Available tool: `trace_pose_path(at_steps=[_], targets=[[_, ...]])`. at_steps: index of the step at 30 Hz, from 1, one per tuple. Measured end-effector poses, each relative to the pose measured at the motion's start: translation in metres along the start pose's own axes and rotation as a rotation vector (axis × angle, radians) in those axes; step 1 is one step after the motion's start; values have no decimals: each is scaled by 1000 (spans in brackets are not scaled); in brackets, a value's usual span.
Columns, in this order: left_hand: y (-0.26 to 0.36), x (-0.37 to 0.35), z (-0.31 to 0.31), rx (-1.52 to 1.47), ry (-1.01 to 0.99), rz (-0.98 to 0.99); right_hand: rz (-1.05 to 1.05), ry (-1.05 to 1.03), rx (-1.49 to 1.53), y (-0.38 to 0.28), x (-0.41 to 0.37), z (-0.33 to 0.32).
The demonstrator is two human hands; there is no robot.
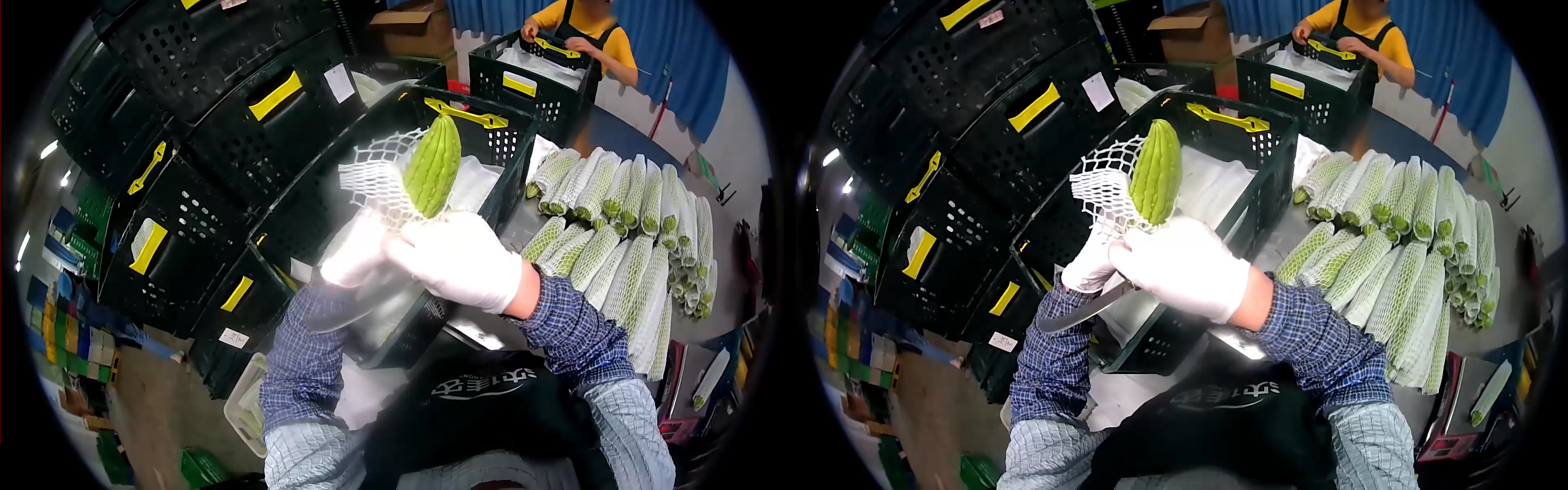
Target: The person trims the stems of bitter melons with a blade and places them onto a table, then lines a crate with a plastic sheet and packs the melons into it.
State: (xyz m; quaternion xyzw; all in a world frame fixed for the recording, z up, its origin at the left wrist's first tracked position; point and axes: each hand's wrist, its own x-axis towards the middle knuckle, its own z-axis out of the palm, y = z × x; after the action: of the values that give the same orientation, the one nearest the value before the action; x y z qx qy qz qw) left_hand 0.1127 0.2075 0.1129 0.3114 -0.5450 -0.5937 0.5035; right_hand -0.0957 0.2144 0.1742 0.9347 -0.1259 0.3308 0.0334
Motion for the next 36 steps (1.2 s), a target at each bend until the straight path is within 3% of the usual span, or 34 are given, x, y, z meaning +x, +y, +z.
trace_pose_path(at_steps=[2,5,6,7,8,10,15,16,21,28,30,36], targets=[[-5,2,-3,76,38,-4,5,-24,65,1,-5,4],[-1,6,-2,421,108,233,80,-38,-65,2,-15,3],[7,4,10,377,165,288,93,-48,-122,6,-20,1],[17,7,21,676,299,367,77,-16,-159,13,-29,7],[25,9,32,706,386,516,80,-42,-179,18,-36,14],[20,14,20,1212,493,571,97,-93,-219,21,-46,21],[17,16,11,1320,513,733,124,-131,-171,18,-53,27],[20,18,15,1482,538,733,128,-120,-160,19,-54,27],[20,18,21,1393,509,837,105,-3,-135,17,-52,28],[26,15,12,1532,461,898,70,27,-108,13,-47,21],[19,21,7,1463,462,1055,76,27,-94,13,-49,21],[20,17,1,1506,419,1052,81,61,-58,11,-51,20]])
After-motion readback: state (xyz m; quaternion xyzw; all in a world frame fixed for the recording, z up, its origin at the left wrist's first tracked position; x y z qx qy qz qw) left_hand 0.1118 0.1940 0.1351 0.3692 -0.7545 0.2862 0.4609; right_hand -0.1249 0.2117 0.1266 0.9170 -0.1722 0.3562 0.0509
